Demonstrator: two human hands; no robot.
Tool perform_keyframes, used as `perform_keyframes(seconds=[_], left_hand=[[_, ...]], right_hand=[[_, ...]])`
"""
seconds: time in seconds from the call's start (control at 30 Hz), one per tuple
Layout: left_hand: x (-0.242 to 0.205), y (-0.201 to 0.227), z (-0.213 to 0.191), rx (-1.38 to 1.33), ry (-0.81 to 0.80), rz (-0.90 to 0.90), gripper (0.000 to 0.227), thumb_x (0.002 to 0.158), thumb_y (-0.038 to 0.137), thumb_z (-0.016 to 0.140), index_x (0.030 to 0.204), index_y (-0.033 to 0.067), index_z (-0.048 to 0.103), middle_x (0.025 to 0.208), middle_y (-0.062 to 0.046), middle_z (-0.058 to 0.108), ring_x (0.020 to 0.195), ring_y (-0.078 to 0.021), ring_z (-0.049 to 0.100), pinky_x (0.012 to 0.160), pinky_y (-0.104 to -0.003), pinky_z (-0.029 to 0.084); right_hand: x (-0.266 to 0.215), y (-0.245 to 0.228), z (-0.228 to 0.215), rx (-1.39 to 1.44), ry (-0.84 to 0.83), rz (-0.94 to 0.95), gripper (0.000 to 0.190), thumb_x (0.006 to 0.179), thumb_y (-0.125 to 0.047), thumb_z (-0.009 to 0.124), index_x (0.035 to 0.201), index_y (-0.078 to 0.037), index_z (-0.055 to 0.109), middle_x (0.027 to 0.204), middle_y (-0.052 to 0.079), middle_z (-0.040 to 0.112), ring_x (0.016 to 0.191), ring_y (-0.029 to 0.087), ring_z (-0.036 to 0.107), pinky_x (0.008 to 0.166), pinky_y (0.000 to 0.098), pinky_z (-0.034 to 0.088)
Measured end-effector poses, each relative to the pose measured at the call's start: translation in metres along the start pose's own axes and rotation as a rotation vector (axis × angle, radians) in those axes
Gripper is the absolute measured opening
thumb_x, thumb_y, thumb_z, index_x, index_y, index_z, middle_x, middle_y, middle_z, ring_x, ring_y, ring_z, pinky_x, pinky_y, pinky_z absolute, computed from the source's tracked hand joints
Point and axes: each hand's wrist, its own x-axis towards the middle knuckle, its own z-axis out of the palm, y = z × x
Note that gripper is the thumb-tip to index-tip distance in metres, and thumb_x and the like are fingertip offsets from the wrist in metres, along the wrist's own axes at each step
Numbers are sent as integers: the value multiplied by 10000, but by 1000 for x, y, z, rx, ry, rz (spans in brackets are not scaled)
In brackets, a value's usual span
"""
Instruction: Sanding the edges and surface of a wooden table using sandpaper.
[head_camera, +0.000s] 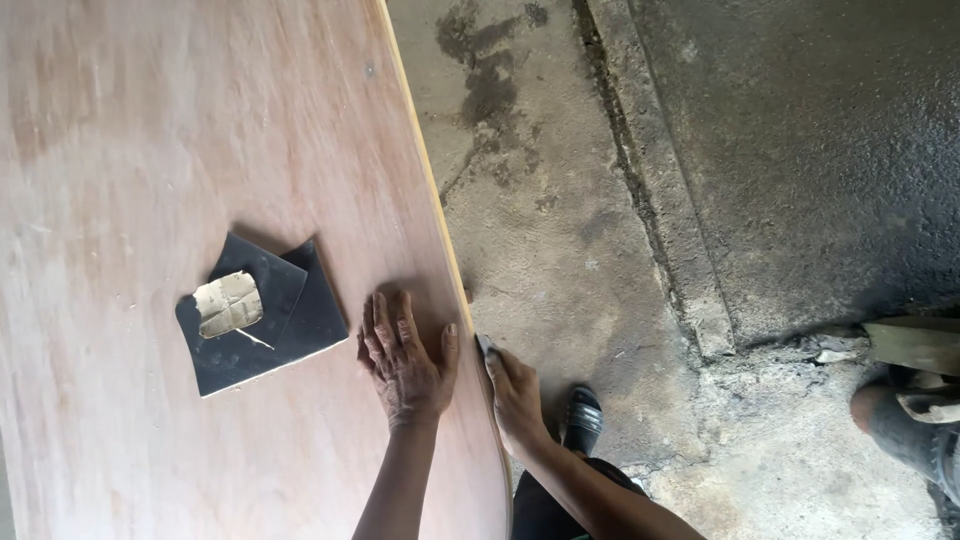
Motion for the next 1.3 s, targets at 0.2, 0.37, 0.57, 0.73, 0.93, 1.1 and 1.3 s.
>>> perform_keyframes(seconds=[0.2, 0.37, 0.57, 0.73, 0.93, 1.1, 1.3], left_hand=[[3, 2, -1, 3, 8, -9, 782, 940, 540, 561, 1547, 82, 381, 1618, -207, 301, 1522, -382, 264, 1187, -603, 226], [3, 2, 2, -6, 51, 12, 774, 942, 530, 595, 1546, 90, 394, 1621, -201, 311, 1520, -385, 282, 1195, -600, 240], [-3, 3, -3, 1, 9, 0, 773, 950, 535, 582, 1551, 89, 387, 1625, -218, 304, 1515, -401, 283, 1188, -606, 247], [0, 0, 3, 39, -8, -11, 787, 956, 576, 541, 1556, 98, 367, 1618, -220, 294, 1511, -399, 274, 1173, -608, 245], [2, 3, 0, 6, 3, -19, 767, 944, 556, 553, 1537, 99, 386, 1617, -225, 302, 1506, -396, 276, 1154, -608, 250], [-4, -2, 2, -20, 10, -11, 745, 962, 483, 584, 1556, 81, 380, 1623, -226, 305, 1527, -397, 276, 1208, -597, 236], [3, -2, -2, -44, -44, 0, 880, 849, 497, 644, 1546, 53, 341, 1604, -256, 269, 1512, -411, 222, 1195, -601, 177]], right_hand=[[105, -42, 44, 20, 64, 30, 318, 1052, -245, 529, 1041, 4, 727, 691, 54, 540, 561, 143, 385, 489, 356, 331], [70, -28, 24, -29, 57, -132, 286, 1046, -215, 561, 1062, 25, 715, 762, -4, 621, 665, 70, 507, 583, 290, 441], [12, 13, 5, -104, 32, -32, 307, 1048, -215, 537, 1033, 22, 732, 660, 13, 560, 559, 72, 434, 472, 299, 363], [97, -54, 48, -87, 33, -24, 295, 1058, -241, 496, 994, -45, 706, 595, 12, 522, 459, 99, 385, 419, 318, 349], [8, -9, 11, -152, -2, 6, 339, 1066, -276, 505, 930, -28, 693, 642, 23, 522, 537, 127, 409, 487, 341, 357], [-26, 16, 9, -515, 137, -441, 416, 1056, -160, 492, 1454, -96, 594, 966, 143, 704, 722, 177, 642, 595, 347, 569], [90, -87, 65, -549, 103, -191, 445, 1066, -239, 437, 1492, -245, 567, 1439, 68, 588, 570, 343, 603, 438, 371, 530]])
